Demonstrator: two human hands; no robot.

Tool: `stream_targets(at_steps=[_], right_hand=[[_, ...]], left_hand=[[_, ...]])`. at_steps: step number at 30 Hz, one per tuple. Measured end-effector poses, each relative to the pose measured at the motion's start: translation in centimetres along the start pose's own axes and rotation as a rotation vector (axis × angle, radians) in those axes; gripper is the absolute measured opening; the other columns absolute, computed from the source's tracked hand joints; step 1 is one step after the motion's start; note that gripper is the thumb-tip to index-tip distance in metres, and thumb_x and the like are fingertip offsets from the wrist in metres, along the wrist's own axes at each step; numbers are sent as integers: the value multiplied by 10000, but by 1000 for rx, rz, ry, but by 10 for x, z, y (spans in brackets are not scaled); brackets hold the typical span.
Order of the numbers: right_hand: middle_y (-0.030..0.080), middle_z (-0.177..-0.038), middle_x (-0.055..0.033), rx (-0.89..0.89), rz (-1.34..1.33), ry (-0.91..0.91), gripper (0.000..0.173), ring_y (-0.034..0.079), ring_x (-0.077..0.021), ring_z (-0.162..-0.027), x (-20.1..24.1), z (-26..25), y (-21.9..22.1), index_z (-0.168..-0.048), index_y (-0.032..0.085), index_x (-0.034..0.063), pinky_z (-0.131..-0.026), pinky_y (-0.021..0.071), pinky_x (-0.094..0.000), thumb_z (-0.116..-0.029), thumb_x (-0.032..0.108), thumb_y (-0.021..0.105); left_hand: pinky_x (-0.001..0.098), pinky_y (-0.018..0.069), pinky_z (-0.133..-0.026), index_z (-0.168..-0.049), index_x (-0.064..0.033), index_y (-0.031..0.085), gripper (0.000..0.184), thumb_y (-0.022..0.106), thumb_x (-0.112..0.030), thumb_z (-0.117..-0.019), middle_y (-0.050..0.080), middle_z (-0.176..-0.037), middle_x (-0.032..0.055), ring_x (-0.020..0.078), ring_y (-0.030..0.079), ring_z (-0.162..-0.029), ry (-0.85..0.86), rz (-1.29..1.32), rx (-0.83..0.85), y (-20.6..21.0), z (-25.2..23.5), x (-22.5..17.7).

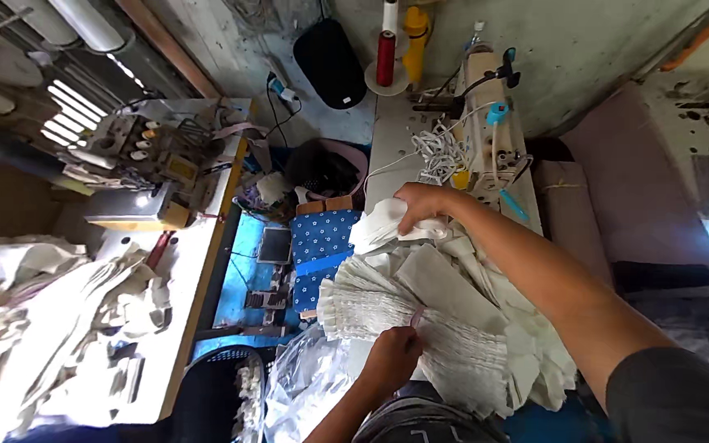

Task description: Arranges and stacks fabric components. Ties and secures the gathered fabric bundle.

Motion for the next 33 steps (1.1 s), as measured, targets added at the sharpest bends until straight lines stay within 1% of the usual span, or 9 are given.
stream_targets(at_steps=[3, 7, 9, 12, 19, 21, 26, 30, 33], right_hand=[[706, -887, -161, 3, -287, -108, 417, 685, -229, -768, 13, 31, 1, -1056, 686, -55, -749, 578, -447, -778, 172, 898], [688, -809, -106, -55, -596, -134, 402, 655, -134, -685, 33, 71, 10, -1031, 677, -47, -677, 571, -348, -958, 345, 725], [640, -748, -67, -133, -683, -146, 349, 606, -90, -629, 41, 79, 13, -990, 663, -28, -611, 532, -286, -1013, 320, 646], [631, -788, -111, -241, -681, -192, 246, 603, -145, -666, 50, 71, 3, -1019, 653, -43, -632, 520, -329, -1014, 202, 641], [696, -947, -172, -257, -832, -700, 285, 698, -161, -802, 49, 51, -11, -1219, 590, -111, -746, 604, -324, -960, 0, 637], [700, -1010, -193, -259, -718, -578, 331, 692, -186, -862, 3, 26, 7, -1257, 599, -102, -803, 587, -355, -961, 32, 663], [638, -1288, -268, -210, -303, 148, 362, 598, -412, -1241, -139, -39, 82, -1314, 617, -15, -1054, 447, -606, -1025, 203, 604], [612, -1348, -230, -277, -94, 158, 379, 562, -402, -1296, -114, 0, 59, -1371, 606, 32, -1074, 449, -591, -1041, 219, 587], [674, -1196, -225, -316, -28, 251, 233, 627, -398, -1175, -115, 86, 36, -1139, 723, 3, -1004, 489, -596, -1026, 148, 581]], left_hand=[[383, 496, -674, -867, -2, 676, 318, 532, -225, -1042, 616, -733, 59, 159, 589, -680, 13, 11, -40, -10, -2, -4], [292, 425, -606, -792, -19, 654, 337, 520, -188, -1051, 529, -657, -16, 70, 490, -602, -12, 85, -133, -24, -15, -12], [393, 478, -658, -811, -2, 656, 350, 603, -275, -1022, 566, -689, 46, 157, 555, -657, -41, 28, -161, -17, -23, -11], [575, 546, -803, -970, 26, 701, 460, 757, -426, -901, 690, -858, 175, 343, 683, -847, -106, -180, -57, 9, -31, -24], [600, 521, -896, -1153, -2, 692, 418, 563, -380, -1030, 720, -1054, 221, 407, 693, -1029, -34, -613, 343, 59, -37, -48], [599, 519, -900, -1137, -9, 700, 385, 565, -353, -1031, 722, -1064, 217, 405, 692, -1037, 7, -660, 387, 63, -41, -51], [605, 527, -879, -1128, -26, 714, 371, 560, -348, -1030, 735, -1056, 202, 395, 705, -1031, 12, -696, 414, 63, -45, -50], [625, 527, -840, -1087, -15, 716, 345, 571, -321, -1019, 735, -1000, 209, 414, 710, -983, 38, -652, 412, 63, -45, -46], [626, 528, -833, -1080, -18, 717, 355, 563, -331, -1018, 734, -1005, 206, 415, 708, -988, 44, -624, 420, 63, -44, -41]])
Point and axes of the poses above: each hand's wrist, its own z-axis away from the middle knuckle, its own y-axis out of the palm, x = y × z, the point moved 7 cm from there along -z, towards the middle knuckle
